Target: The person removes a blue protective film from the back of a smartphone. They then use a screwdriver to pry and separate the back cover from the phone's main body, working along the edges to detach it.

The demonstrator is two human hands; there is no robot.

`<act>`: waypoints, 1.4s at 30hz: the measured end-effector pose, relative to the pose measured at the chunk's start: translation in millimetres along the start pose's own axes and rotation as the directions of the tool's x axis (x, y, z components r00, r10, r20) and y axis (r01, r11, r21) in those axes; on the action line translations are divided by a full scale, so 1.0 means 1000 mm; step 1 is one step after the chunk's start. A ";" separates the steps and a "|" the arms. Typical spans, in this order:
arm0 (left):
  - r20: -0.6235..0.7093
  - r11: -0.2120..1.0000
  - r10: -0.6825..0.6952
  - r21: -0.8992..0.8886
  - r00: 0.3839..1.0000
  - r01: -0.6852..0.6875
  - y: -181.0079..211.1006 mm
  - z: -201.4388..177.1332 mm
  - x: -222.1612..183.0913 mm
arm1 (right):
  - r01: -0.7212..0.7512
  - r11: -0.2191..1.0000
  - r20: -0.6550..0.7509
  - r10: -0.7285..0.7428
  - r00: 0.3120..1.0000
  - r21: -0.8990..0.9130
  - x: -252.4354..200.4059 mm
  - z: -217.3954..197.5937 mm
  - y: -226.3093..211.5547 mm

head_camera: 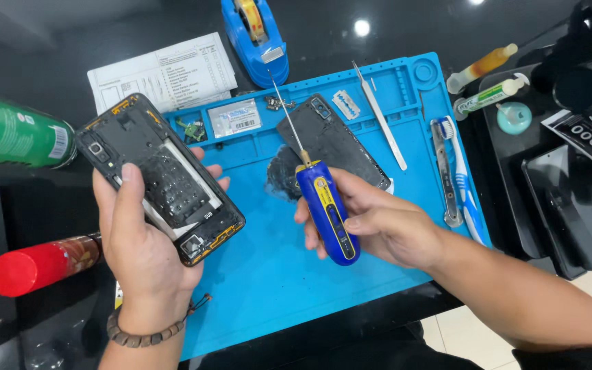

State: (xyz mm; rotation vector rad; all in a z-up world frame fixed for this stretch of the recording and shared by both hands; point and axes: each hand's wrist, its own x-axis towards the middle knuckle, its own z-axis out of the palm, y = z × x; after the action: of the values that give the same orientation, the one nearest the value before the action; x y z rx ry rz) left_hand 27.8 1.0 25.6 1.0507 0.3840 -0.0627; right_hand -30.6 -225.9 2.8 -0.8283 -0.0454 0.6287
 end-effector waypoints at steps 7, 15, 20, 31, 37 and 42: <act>0.010 0.998 -0.063 -0.004 0.998 0.063 -0.003 0.000 -0.002 | 0.034 0.999 0.000 -0.034 0.999 -0.010 -0.001 -0.004 -0.001; 0.050 0.998 -0.065 -0.002 0.997 0.066 -0.004 0.003 -0.005 | 0.069 0.993 -0.020 -0.072 0.997 -0.092 -0.001 -0.005 -0.001; 0.064 0.998 -0.062 0.020 0.996 0.061 -0.005 0.003 -0.006 | 0.083 0.991 -0.015 -0.085 0.996 -0.106 0.000 0.000 -0.003; 0.106 0.997 -0.078 0.011 0.991 0.077 -0.006 0.003 -0.007 | 0.081 0.993 -0.013 -0.082 0.997 -0.092 0.000 -0.001 -0.002; 0.087 0.995 -0.098 0.030 0.991 0.095 -0.007 0.004 -0.007 | 0.093 0.988 -0.038 -0.098 0.994 -0.127 0.000 0.000 -0.002; 0.081 0.994 -0.106 0.023 0.991 0.105 -0.008 0.005 -0.007 | 0.106 0.994 -0.032 -0.107 0.994 -0.028 0.000 -0.003 0.000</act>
State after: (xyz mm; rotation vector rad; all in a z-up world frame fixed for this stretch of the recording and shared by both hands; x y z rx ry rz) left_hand 20.5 -8.5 23.2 1.0422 0.3644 -0.2040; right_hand -29.4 -227.9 0.7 -0.8560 -0.0675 0.5149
